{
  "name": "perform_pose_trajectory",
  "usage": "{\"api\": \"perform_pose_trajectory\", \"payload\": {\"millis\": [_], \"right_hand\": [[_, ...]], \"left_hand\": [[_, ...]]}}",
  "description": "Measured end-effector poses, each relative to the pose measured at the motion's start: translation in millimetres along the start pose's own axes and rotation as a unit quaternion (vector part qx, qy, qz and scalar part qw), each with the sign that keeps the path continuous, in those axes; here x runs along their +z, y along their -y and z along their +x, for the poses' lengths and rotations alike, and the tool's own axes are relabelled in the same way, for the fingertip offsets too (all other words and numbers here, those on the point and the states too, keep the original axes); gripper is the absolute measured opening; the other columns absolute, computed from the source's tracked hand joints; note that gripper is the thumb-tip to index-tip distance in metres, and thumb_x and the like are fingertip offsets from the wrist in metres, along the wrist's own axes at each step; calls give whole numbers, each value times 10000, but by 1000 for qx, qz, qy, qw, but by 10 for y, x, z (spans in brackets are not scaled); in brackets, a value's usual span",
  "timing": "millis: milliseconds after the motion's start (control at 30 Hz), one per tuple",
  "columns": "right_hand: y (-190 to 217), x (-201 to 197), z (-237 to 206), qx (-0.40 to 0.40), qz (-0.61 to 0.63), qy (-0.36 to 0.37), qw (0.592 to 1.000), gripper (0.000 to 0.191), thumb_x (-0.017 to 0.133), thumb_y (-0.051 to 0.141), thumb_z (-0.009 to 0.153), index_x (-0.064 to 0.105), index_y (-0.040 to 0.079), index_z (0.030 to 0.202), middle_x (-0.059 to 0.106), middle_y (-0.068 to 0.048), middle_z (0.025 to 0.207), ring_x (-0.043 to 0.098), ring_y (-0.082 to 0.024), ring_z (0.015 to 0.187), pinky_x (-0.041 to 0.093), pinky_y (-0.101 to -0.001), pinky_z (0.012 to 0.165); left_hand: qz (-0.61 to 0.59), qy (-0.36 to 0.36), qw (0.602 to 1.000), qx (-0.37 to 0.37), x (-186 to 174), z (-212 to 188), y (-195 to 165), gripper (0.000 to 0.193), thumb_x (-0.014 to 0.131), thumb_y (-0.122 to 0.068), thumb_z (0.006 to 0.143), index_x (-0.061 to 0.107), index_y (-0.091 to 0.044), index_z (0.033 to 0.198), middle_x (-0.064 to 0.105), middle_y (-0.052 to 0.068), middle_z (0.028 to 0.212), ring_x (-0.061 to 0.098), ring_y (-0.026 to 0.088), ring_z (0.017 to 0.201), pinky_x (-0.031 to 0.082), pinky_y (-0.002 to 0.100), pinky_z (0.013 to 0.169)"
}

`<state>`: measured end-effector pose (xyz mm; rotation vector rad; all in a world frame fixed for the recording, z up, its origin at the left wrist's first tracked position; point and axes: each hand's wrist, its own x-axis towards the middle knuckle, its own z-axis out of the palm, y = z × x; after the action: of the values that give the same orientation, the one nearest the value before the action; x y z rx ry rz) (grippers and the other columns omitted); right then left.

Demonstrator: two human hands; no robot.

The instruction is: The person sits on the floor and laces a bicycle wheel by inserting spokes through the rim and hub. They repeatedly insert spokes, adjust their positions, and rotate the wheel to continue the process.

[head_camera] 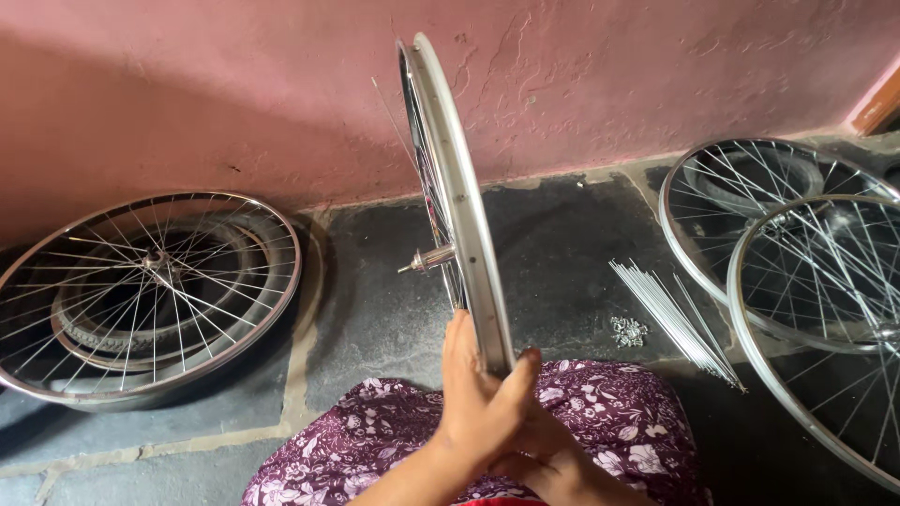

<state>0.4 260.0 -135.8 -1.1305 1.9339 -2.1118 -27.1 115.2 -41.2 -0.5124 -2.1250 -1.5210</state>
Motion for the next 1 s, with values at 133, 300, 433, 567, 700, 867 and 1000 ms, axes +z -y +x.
{"api": "perform_pose_trajectory", "payload": {"millis": [133,300,433,567,700,867,1000], "right_hand": [[-189,19,1,-51,18,1,999,101,748,76,981,751,42,1076,704,-86,1010,693,-189,944,605,-348,805],[-221,-10,47,-57,58,21,996,98,687,84,1005,714,76,1099,664,-49,915,656,-131,813,574,-278,682],[-129,-23,69,-54,27,18,998,112,714,66,987,711,80,1099,671,-48,923,671,-138,820,581,-284,696],[-113,-51,63,-58,30,22,998,117,725,44,985,713,67,1099,671,-60,938,676,-161,851,582,-307,738],[-223,-81,67,-60,37,32,997,110,720,52,990,715,71,1098,672,-63,933,674,-165,839,578,-314,724],[-374,35,-62,-147,-41,-6,988,158,717,47,983,722,112,1128,674,-47,870,662,-132,749,558,-286,599],[-412,136,-236,-171,-94,-66,979,221,791,38,912,754,120,1114,672,-42,797,611,-112,648,455,-259,502]], "left_hand": [[58,104,974,191,-451,94,362,479,655,-44,866,570,107,1313,507,303,1374,448,462,1273,367,512,1017],[-233,247,939,-59,-673,434,664,249,704,-180,974,756,4,1133,710,95,1077,641,209,1042,512,366,939],[-260,262,929,-26,-456,605,754,221,744,-207,933,775,-20,1048,723,37,1027,645,168,1013,523,338,903],[-251,225,934,117,-315,682,901,223,736,-213,986,786,-11,1065,722,67,1082,578,171,1095,494,330,975],[-352,244,904,2,-176,711,1055,250,760,-268,996,761,-27,930,684,21,994,603,124,950,517,295,840],[-454,230,854,-107,-145,472,1016,256,768,-256,963,762,-6,909,664,26,884,557,92,754,444,245,648],[-472,231,845,-95,-198,382,891,278,793,-263,948,755,4,880,664,20,915,598,104,773,475,263,659]]}}
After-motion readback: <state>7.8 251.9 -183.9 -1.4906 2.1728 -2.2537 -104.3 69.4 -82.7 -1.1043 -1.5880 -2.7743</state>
